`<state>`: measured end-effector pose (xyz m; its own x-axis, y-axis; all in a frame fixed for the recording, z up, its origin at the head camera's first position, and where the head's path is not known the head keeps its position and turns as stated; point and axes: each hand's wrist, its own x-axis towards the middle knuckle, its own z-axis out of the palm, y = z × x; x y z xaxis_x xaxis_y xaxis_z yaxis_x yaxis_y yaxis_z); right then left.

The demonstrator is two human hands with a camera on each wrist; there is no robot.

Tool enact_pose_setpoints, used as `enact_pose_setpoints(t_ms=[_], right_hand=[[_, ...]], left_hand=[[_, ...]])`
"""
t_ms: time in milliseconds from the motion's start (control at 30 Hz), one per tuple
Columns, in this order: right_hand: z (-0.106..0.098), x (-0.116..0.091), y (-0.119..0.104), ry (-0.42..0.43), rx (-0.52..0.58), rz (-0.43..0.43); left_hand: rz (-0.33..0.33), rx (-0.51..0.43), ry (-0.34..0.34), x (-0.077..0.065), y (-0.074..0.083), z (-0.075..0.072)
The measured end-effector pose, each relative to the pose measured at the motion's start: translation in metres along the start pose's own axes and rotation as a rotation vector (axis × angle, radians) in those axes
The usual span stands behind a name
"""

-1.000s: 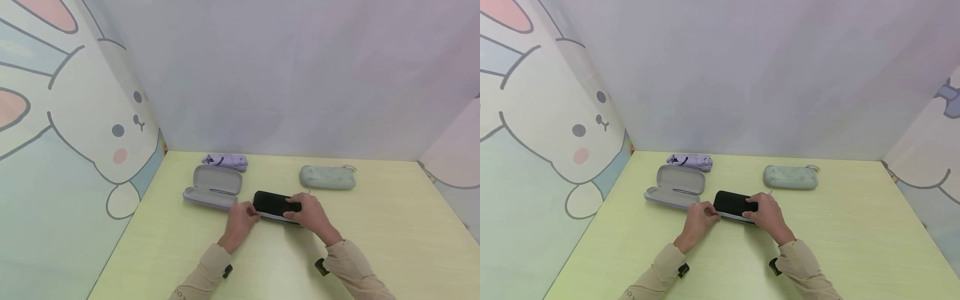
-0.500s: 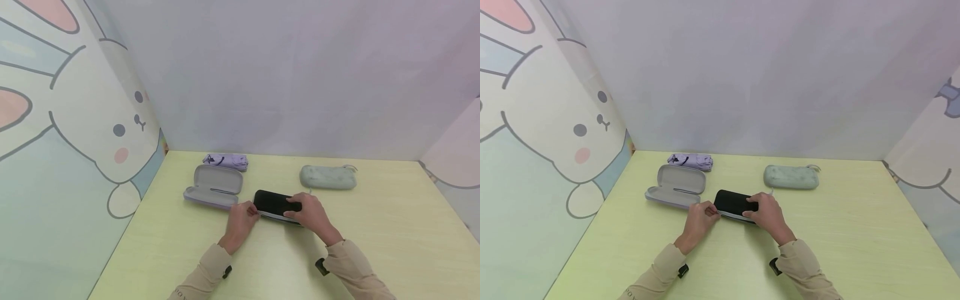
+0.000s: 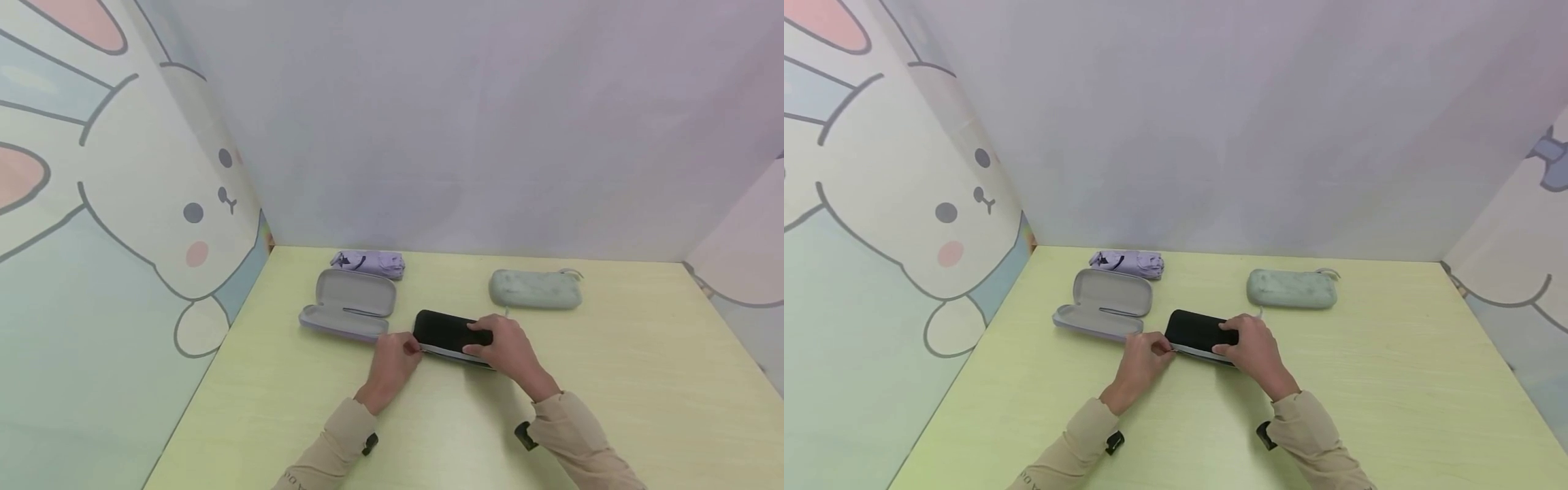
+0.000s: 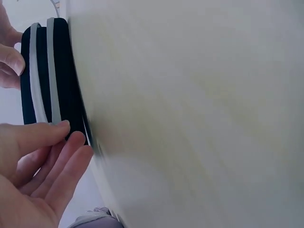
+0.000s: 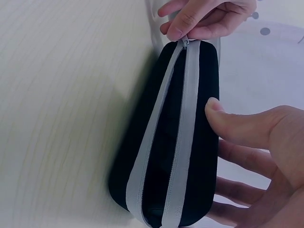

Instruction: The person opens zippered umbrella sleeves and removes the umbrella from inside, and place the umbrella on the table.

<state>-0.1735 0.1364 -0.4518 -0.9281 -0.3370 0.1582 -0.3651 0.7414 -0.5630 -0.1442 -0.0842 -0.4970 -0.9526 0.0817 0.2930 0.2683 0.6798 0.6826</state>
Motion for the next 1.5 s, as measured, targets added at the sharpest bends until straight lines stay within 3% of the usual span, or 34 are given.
enact_pose_setpoints(t_ms=[467, 900, 1500], right_hand=[[0.000, -0.001, 0.002, -0.045, -0.012, -0.036], [-0.002, -0.001, 0.010, -0.093, -0.022, -0.114], [-0.003, 0.001, 0.011, -0.121, -0.035, -0.146]], left_hand=[[-0.029, -0.181, -0.063, 0.000, -0.004, -0.004], [-0.103, -0.242, -0.080, 0.002, -0.008, -0.010], [-0.114, -0.171, -0.101, 0.005, -0.014, -0.015]])
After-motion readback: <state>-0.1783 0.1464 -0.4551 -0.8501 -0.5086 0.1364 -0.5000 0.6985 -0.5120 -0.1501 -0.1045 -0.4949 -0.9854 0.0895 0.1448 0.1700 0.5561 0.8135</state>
